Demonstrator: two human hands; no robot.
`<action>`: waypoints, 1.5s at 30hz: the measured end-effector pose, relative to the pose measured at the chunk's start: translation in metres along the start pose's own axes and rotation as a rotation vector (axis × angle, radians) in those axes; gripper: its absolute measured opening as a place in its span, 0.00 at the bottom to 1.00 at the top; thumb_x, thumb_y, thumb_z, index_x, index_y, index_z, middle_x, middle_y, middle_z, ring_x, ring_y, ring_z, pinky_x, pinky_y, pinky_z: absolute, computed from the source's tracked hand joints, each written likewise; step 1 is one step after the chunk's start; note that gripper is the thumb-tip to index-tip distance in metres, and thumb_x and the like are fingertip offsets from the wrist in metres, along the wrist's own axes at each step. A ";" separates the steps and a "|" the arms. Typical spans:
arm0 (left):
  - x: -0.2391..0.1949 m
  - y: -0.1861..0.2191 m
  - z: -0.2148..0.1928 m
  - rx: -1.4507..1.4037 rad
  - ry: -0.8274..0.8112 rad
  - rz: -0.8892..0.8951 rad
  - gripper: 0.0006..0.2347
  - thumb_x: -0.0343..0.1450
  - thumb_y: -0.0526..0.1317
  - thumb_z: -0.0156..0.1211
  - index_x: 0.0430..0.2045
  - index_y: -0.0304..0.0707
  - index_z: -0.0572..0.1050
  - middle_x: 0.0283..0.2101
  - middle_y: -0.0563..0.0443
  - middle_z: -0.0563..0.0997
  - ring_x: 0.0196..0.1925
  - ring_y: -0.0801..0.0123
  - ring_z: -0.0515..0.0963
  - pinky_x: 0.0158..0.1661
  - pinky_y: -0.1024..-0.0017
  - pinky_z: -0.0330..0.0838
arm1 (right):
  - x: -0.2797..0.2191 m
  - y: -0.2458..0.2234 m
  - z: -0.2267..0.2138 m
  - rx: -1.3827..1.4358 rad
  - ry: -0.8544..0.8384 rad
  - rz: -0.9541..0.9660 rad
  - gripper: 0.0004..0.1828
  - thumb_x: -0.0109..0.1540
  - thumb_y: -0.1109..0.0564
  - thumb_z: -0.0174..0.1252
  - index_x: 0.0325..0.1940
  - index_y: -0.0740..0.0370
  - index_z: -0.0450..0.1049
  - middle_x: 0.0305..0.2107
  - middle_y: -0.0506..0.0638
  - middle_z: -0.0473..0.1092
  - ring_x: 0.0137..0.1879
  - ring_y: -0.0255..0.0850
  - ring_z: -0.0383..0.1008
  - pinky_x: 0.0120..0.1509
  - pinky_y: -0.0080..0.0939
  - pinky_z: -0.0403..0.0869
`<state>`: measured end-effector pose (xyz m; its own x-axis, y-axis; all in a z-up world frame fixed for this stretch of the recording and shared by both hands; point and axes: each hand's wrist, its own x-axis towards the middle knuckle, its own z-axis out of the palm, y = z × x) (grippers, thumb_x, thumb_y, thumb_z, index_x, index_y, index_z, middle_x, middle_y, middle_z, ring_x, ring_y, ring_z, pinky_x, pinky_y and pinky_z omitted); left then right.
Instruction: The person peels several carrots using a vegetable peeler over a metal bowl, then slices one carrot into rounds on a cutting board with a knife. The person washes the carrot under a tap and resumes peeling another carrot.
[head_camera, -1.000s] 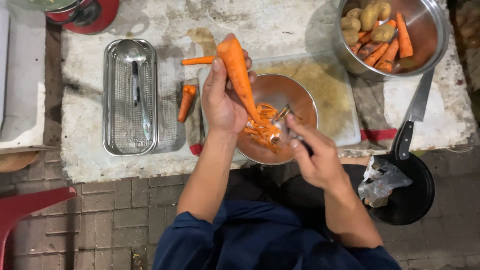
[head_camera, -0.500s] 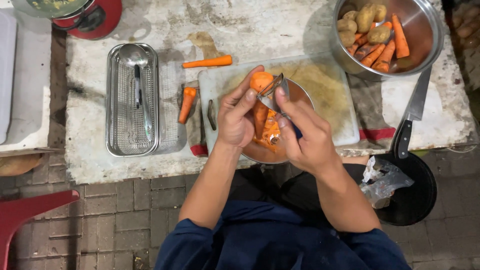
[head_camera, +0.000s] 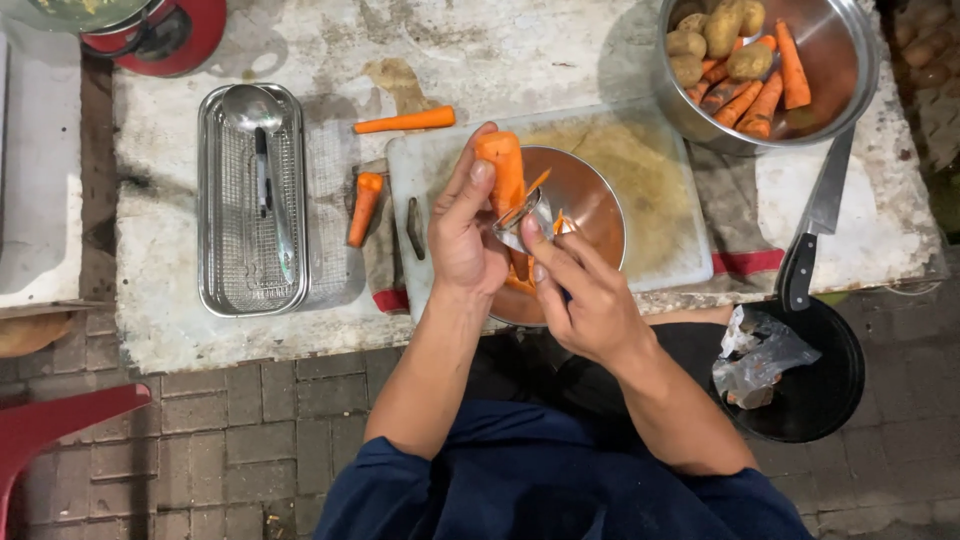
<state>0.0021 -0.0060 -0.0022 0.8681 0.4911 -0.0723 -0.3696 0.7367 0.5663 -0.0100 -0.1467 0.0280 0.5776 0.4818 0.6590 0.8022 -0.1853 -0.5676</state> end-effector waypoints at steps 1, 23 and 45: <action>0.002 -0.001 -0.002 0.003 0.003 -0.002 0.19 0.70 0.39 0.63 0.56 0.37 0.73 0.45 0.39 0.83 0.44 0.63 0.84 0.47 0.67 0.78 | -0.001 -0.001 0.000 0.002 0.000 0.004 0.20 0.63 0.66 0.50 0.60 0.66 0.73 0.32 0.57 0.72 0.30 0.48 0.73 0.35 0.44 0.74; 0.017 0.041 0.009 -0.268 -0.158 -0.017 0.21 0.74 0.45 0.57 0.58 0.33 0.67 0.46 0.45 0.77 0.43 0.65 0.75 0.37 0.72 0.70 | -0.014 0.003 -0.032 0.312 -0.198 0.303 0.19 0.65 0.62 0.50 0.61 0.71 0.67 0.53 0.59 0.71 0.40 0.39 0.68 0.47 0.35 0.71; -0.006 -0.016 -0.002 0.066 -0.254 0.145 0.18 0.74 0.33 0.57 0.59 0.26 0.69 0.52 0.39 0.77 0.55 0.60 0.77 0.61 0.63 0.68 | 0.026 0.011 -0.024 0.185 0.039 0.021 0.18 0.65 0.66 0.50 0.59 0.71 0.72 0.29 0.57 0.73 0.32 0.49 0.75 0.36 0.45 0.74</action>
<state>0.0019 -0.0201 -0.0123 0.8661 0.4506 0.2163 -0.4806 0.6317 0.6082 0.0170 -0.1565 0.0504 0.6020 0.4450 0.6630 0.7508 -0.0328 -0.6598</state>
